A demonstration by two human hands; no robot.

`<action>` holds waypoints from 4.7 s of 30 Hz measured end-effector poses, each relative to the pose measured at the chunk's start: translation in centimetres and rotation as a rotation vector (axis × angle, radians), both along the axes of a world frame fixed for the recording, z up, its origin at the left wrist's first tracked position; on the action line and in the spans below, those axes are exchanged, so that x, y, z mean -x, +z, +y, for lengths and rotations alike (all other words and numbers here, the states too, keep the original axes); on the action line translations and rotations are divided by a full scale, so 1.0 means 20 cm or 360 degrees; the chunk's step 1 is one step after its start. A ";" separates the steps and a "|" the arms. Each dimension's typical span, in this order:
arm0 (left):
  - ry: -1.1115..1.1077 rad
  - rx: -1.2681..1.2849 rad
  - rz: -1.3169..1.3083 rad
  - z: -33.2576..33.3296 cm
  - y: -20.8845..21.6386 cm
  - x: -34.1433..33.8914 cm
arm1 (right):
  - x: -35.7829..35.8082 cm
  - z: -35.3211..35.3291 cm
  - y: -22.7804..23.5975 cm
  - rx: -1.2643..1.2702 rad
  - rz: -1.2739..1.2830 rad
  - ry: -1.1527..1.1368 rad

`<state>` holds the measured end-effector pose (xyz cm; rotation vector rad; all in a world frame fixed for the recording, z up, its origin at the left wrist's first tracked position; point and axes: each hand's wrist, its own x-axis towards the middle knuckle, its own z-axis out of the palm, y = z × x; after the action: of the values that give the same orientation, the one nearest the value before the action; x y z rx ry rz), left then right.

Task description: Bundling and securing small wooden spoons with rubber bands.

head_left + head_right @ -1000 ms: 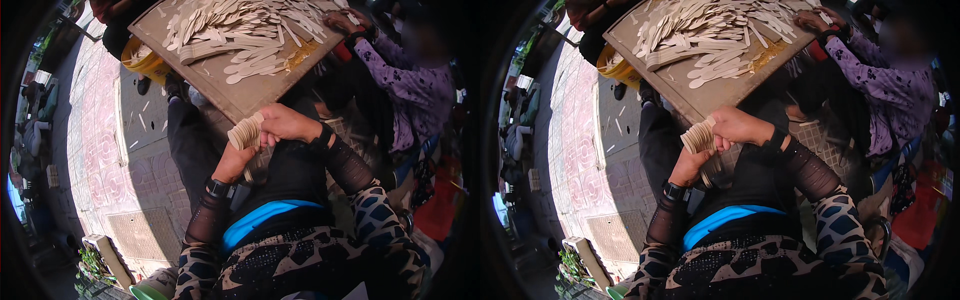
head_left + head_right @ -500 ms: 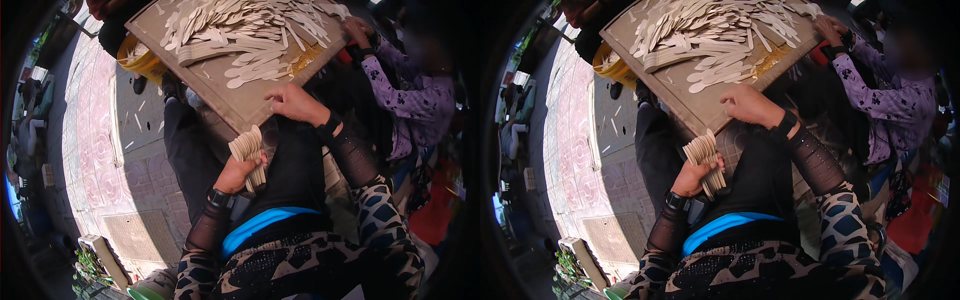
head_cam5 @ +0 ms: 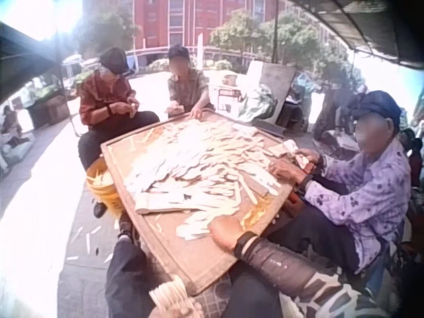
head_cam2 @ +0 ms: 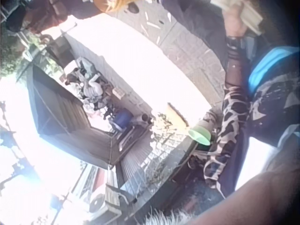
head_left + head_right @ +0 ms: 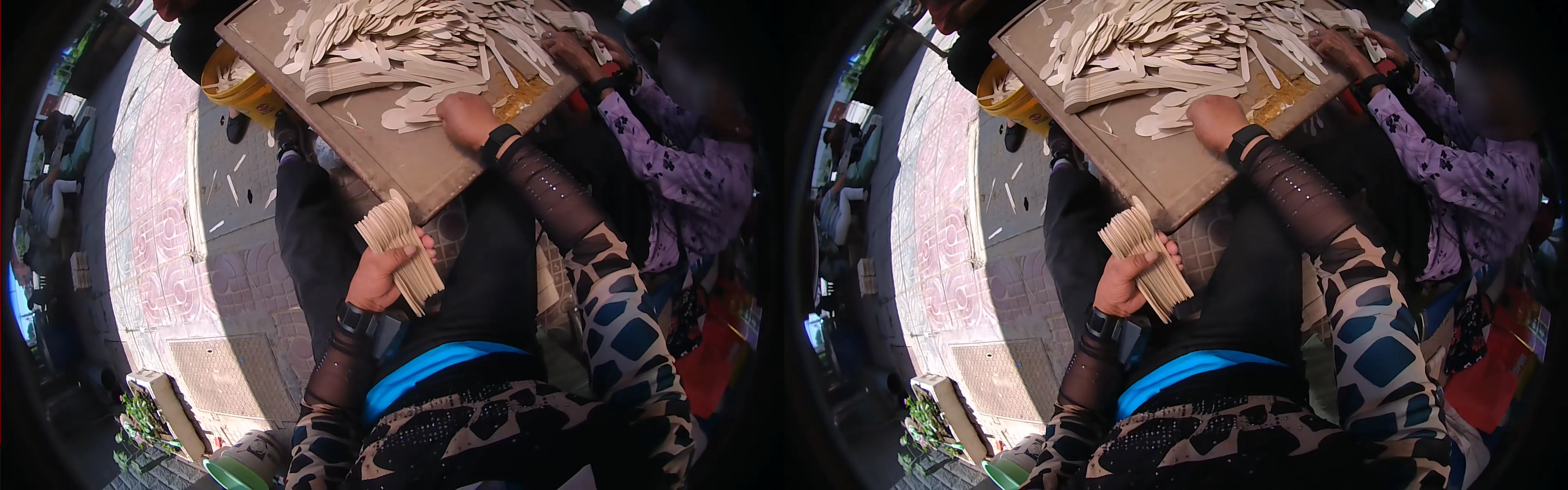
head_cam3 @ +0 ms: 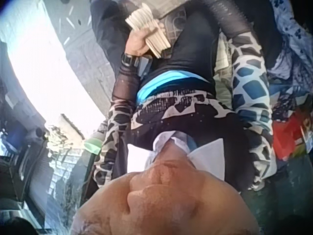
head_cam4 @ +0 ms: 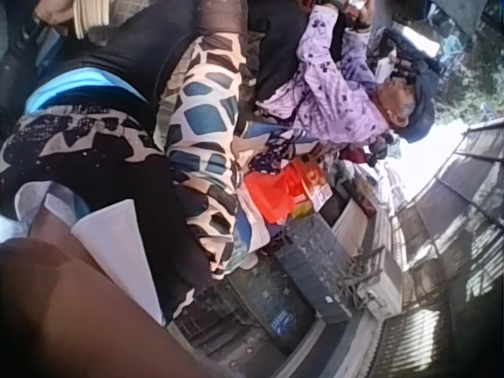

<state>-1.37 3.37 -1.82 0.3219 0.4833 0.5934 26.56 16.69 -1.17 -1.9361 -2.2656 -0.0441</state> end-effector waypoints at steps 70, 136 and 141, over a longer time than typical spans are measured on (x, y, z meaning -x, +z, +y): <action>0.0364 -0.0079 -0.0075 0.15 0.11 -0.02 | 0.34 -0.56 0.29 0.0422 0.1577 -0.0039; 0.0127 -0.0163 0.0092 0.04 0.05 -0.07 | 0.47 -0.89 0.10 0.0264 0.1589 -0.0031; 0.0120 -0.0345 0.0269 0.01 0.03 -0.09 | 0.49 -0.89 0.18 0.0496 0.0949 0.0083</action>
<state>0.52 3.55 -1.20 0.5650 0.5965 0.6968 16.86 -1.14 2.43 -1.7010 -1.9869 0.8200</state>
